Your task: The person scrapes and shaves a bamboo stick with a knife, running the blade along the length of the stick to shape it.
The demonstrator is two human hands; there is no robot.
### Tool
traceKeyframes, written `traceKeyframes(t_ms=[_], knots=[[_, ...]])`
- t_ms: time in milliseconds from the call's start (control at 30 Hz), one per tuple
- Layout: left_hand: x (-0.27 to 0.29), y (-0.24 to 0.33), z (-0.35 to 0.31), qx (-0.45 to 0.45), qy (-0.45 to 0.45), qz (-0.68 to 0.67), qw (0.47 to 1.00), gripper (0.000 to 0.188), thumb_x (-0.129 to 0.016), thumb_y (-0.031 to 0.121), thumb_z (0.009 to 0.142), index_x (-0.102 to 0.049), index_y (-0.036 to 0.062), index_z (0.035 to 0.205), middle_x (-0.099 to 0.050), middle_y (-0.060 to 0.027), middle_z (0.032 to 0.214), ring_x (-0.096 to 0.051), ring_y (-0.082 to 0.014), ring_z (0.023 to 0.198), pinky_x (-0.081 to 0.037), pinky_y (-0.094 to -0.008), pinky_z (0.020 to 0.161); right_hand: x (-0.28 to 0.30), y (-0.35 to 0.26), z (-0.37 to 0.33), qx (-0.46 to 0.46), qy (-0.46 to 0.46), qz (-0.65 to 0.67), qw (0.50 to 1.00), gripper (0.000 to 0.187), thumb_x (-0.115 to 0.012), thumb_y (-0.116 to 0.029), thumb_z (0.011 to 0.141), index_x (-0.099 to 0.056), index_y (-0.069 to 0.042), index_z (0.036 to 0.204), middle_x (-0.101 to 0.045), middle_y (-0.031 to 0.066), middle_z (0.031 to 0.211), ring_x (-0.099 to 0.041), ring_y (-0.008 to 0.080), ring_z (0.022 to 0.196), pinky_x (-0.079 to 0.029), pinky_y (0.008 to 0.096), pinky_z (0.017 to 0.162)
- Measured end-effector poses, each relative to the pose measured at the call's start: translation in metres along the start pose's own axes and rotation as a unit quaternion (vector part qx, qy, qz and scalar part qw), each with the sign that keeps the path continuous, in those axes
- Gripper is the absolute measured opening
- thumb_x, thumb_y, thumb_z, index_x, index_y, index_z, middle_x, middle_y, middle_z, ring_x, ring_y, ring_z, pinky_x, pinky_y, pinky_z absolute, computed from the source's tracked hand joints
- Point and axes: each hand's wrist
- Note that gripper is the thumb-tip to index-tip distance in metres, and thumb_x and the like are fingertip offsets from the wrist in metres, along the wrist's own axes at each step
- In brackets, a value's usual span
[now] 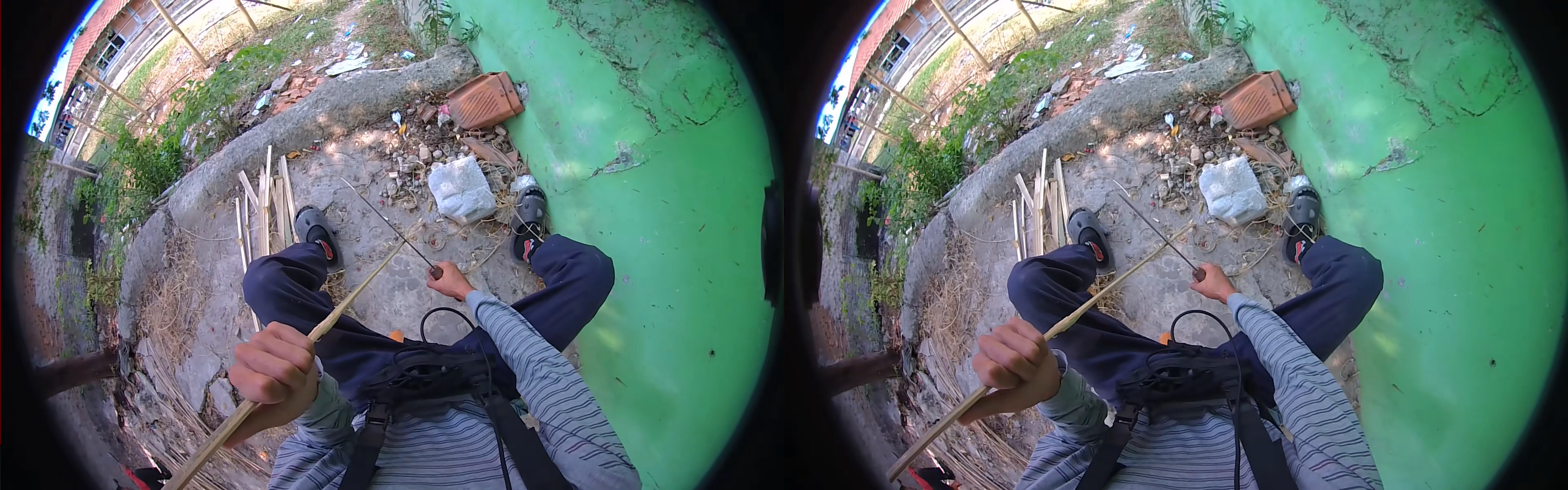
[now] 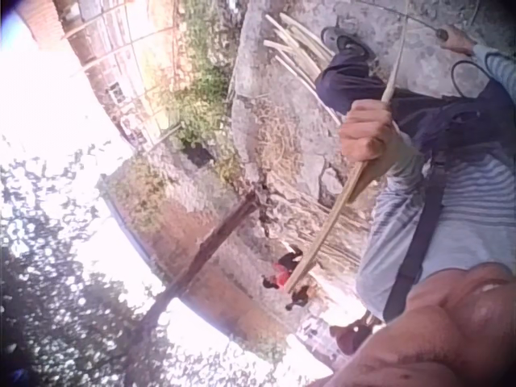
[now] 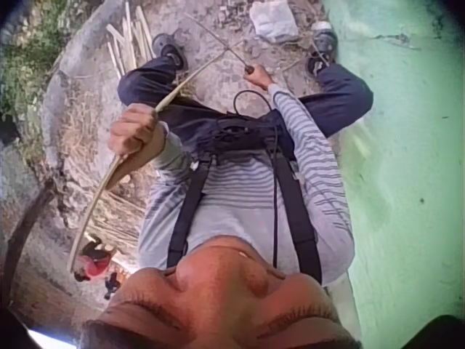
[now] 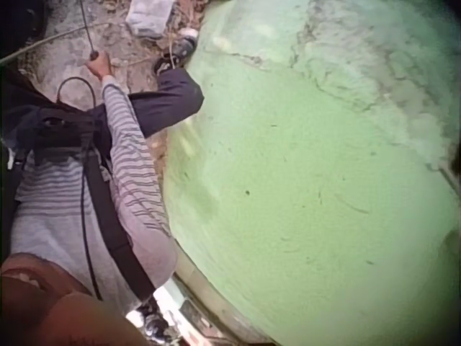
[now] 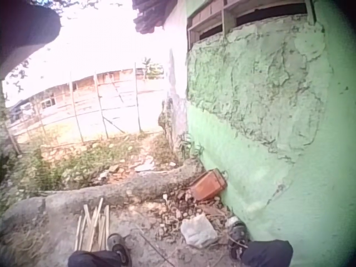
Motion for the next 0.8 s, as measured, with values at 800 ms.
traceKeyframes(t_ms=[800], knots=[[0.012,0.003,-0.002,-0.006,0.025,0.018,1.0,0.083,-0.032,0.087,0.094,-0.025,0.0145,0.054,-0.027,0.0026,0.04,-0.018,-0.0078,0.031,-0.012,-0.0236,0.033,-0.008,-0.003,-0.011,-0.076,0.026,-0.014,0.997,0.032,-0.077,-0.026,0.072,-0.065,0.001,0.082,-0.067,0.0195,0.076,-0.066,0.0364,0.073,-0.051,0.0457,0.071]])
Point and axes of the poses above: each hand's wrist, its own z-axis towards the middle knuckle, its own x-axis out of the back of the hand, y = z × x
